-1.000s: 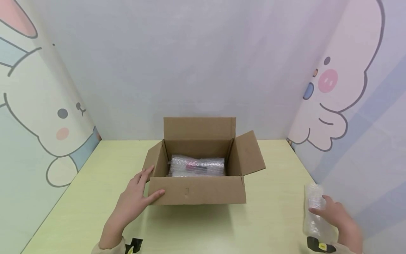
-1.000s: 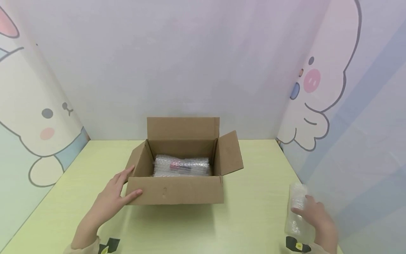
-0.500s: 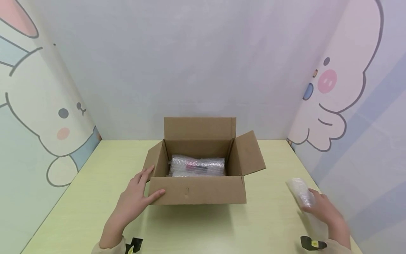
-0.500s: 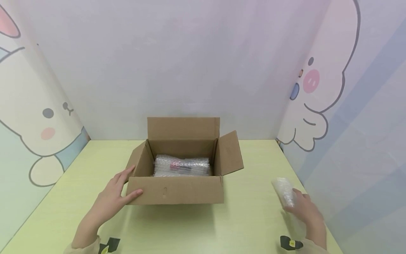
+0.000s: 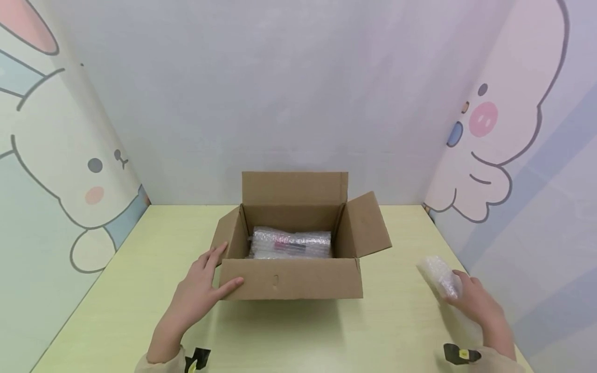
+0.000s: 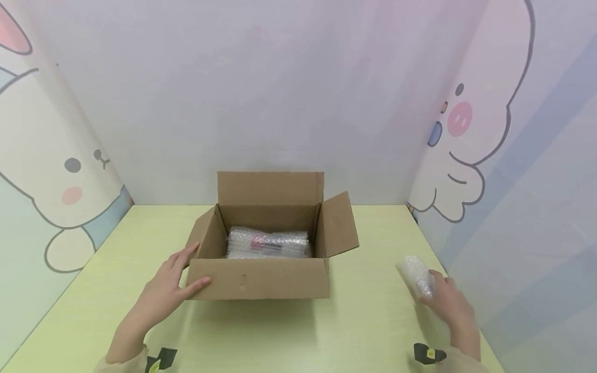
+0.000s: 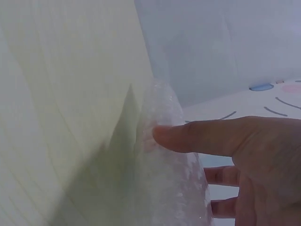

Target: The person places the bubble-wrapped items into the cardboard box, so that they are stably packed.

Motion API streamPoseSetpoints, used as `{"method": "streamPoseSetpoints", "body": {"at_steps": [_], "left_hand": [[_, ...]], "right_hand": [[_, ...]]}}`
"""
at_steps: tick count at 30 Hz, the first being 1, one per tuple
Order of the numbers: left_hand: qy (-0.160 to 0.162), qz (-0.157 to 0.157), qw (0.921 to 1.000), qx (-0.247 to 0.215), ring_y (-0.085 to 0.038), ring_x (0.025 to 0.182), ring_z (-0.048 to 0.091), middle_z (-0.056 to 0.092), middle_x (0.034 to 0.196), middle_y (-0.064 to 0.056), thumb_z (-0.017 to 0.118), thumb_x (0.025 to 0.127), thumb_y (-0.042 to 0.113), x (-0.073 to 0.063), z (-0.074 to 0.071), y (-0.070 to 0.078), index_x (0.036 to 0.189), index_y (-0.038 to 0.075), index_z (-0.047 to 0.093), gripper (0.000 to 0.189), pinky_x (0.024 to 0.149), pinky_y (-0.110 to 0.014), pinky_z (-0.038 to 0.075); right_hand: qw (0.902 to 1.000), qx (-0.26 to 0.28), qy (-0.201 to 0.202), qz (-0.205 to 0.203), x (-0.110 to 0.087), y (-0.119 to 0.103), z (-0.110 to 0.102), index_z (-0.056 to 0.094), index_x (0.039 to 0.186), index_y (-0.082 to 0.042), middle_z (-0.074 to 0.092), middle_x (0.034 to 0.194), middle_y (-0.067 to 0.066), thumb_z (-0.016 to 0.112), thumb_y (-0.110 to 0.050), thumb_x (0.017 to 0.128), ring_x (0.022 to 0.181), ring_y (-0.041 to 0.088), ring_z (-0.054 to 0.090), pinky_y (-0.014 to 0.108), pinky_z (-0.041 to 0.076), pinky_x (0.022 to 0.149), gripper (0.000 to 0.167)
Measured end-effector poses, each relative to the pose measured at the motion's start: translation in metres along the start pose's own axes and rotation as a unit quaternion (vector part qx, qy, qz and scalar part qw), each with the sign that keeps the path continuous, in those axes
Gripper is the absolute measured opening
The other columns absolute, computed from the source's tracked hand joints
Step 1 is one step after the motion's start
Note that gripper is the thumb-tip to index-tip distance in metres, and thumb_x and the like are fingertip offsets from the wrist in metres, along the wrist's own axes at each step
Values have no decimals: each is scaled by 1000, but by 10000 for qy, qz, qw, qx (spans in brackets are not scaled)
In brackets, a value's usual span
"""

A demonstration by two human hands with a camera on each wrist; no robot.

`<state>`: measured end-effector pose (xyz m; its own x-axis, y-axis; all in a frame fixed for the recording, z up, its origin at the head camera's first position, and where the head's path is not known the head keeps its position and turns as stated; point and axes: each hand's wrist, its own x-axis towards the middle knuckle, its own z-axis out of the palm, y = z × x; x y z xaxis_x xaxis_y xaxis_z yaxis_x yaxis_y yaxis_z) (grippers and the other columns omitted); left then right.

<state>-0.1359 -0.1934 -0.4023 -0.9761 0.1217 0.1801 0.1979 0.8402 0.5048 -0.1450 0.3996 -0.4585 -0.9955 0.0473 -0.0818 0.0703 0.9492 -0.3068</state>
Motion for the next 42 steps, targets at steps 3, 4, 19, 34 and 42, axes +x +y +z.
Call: {"method": "streamPoseSetpoints", "body": {"at_steps": [3, 4, 19, 34, 42], "left_hand": [[-14, -12, 10000, 0, -49, 130, 41, 37, 147, -29, 62, 86, 60, 0, 0, 0, 153, 15, 26, 88, 80, -60, 51], [-14, -13, 10000, -6, -49, 130, 41, 37, 147, -29, 62, 86, 60, 1, 0, 0, 153, 15, 26, 88, 80, -60, 51], [49, 6, 10000, 17, -49, 129, 42, 38, 146, -29, 62, 86, 59, 1, 2, -1, 153, 15, 27, 87, 82, -61, 50], [59, -11, 10000, 8, -48, 129, 43, 38, 146, -28, 62, 86, 60, 1, 3, -2, 153, 16, 27, 87, 80, -60, 51], [63, -11, 10000, -29, -45, 128, 44, 39, 145, -27, 62, 86, 60, 1, 3, -2, 153, 17, 27, 87, 80, -59, 51]], "right_hand": [[9997, -55, 202, -129, 2, -2, -11, 32, 138, 11, 40, 123, 47, 72, -32, 83, 106, 63, 47, 68, 45, 75, 81], [9995, -70, 252, -182, 3, -3, -16, 32, 139, 12, 39, 123, 47, 72, -32, 84, 106, 63, 46, 69, 44, 75, 81], [9873, -90, 1141, -1098, 26, -52, -113, 26, 149, 4, 33, 135, 43, 64, -28, 93, 117, 60, 36, 73, 34, 83, 74], [9745, -194, 1569, -1592, 48, -129, -181, 33, 148, -2, 38, 137, 35, 69, -21, 89, 118, 50, 40, 70, 36, 86, 72], [9723, -227, 1323, -1913, 60, -177, -197, 32, 151, -11, 40, 143, 28, 69, -24, 89, 125, 47, 40, 67, 37, 92, 73]]}}
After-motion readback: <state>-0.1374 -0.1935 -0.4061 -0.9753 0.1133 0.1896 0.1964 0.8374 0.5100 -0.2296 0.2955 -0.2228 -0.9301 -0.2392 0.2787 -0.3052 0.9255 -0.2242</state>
